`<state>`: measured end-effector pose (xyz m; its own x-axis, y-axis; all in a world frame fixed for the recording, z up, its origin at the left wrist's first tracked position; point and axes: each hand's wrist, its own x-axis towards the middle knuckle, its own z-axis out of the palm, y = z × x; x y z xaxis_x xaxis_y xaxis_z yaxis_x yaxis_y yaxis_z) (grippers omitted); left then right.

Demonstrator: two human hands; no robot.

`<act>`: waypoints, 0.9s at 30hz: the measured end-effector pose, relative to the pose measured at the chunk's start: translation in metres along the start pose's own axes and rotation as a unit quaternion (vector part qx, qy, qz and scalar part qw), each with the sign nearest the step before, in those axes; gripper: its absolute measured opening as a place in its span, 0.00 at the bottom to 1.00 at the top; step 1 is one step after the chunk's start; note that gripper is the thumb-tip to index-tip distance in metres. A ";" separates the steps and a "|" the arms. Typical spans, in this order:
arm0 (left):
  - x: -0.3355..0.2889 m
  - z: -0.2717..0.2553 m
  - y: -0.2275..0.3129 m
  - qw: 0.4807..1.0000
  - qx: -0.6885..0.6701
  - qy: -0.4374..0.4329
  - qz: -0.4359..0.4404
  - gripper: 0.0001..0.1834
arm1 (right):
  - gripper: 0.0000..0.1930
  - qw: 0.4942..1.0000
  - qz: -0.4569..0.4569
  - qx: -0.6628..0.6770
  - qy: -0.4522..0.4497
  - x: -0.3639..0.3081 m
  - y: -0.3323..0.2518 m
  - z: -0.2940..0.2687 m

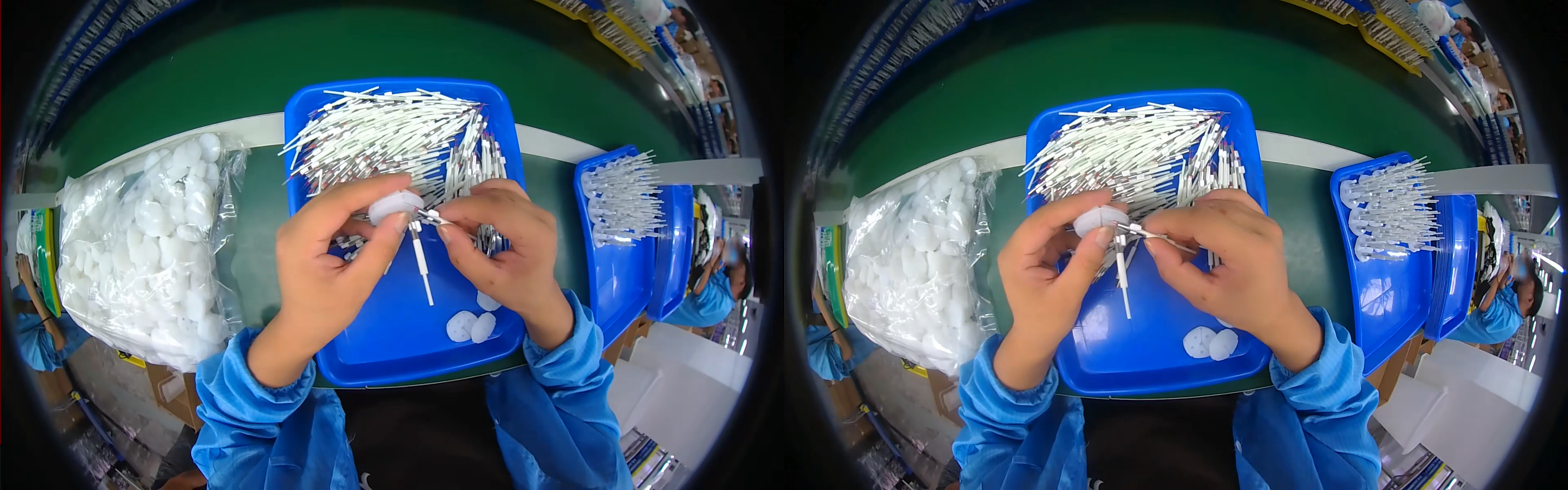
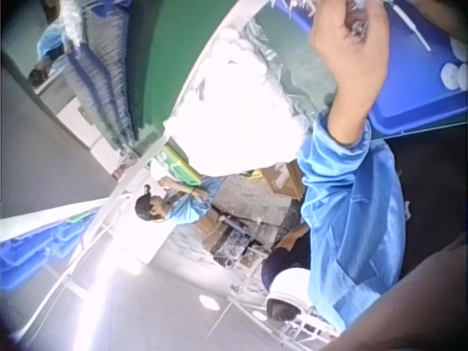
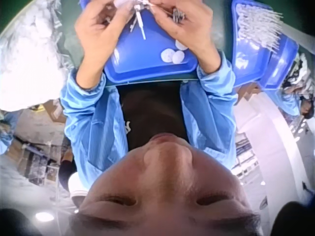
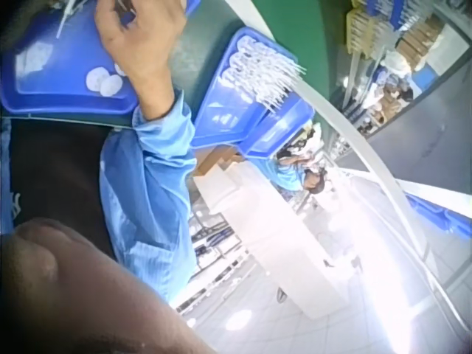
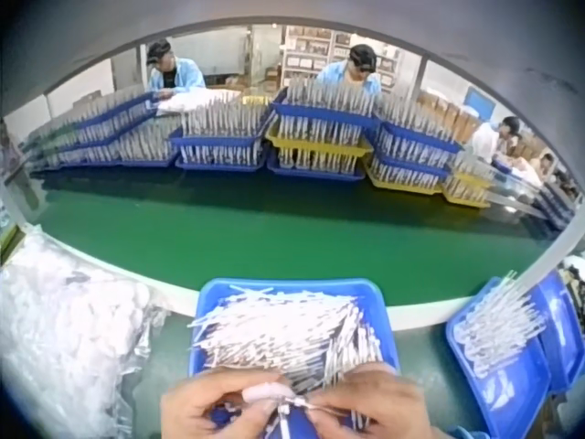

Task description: The person inserts white plastic sticks into small white cotton pads one by one. They pick up a cotton pad from a blue tray, insert a stick into it, and place the assembled swab into a separate blue tray. The process is repeated continuously throughout the clip.

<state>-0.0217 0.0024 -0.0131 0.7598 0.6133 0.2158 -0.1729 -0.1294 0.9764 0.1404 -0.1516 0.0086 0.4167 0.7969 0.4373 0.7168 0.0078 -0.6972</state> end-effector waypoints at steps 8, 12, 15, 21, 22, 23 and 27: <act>0.002 -0.003 0.007 0.999 0.028 -0.023 0.005 0.19 | 0.11 1.000 -0.014 -0.003 0.009 -0.004 0.003 0.001; 0.005 -0.001 0.007 0.990 0.128 -0.018 0.053 0.20 | 0.10 0.999 0.033 0.026 0.013 -0.007 -0.001 0.001; 0.007 0.001 0.014 0.977 0.200 -0.012 0.080 0.21 | 0.09 0.996 0.085 0.031 0.004 -0.006 -0.009 0.004; 0.007 0.003 0.014 0.942 0.292 -0.041 0.162 0.22 | 0.05 0.996 0.084 0.036 0.012 -0.007 0.000 0.010; 0.007 0.004 0.014 0.938 0.300 -0.041 0.166 0.23 | 0.05 0.996 0.081 0.028 0.017 -0.009 -0.001 0.015; 0.007 0.004 0.011 0.928 0.313 -0.037 0.200 0.23 | 0.06 0.996 0.080 0.019 0.021 -0.011 -0.002 0.016; -0.002 0.007 0.016 0.924 0.345 -0.039 0.158 0.24 | 0.07 0.992 -0.024 -0.118 0.045 -0.007 -0.003 0.010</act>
<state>-0.0210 -0.0063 0.0021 0.7874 0.4053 0.4645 0.0272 -0.7756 0.6306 0.1296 -0.1513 0.0013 0.4202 0.7415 0.5231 0.8436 -0.1067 -0.5263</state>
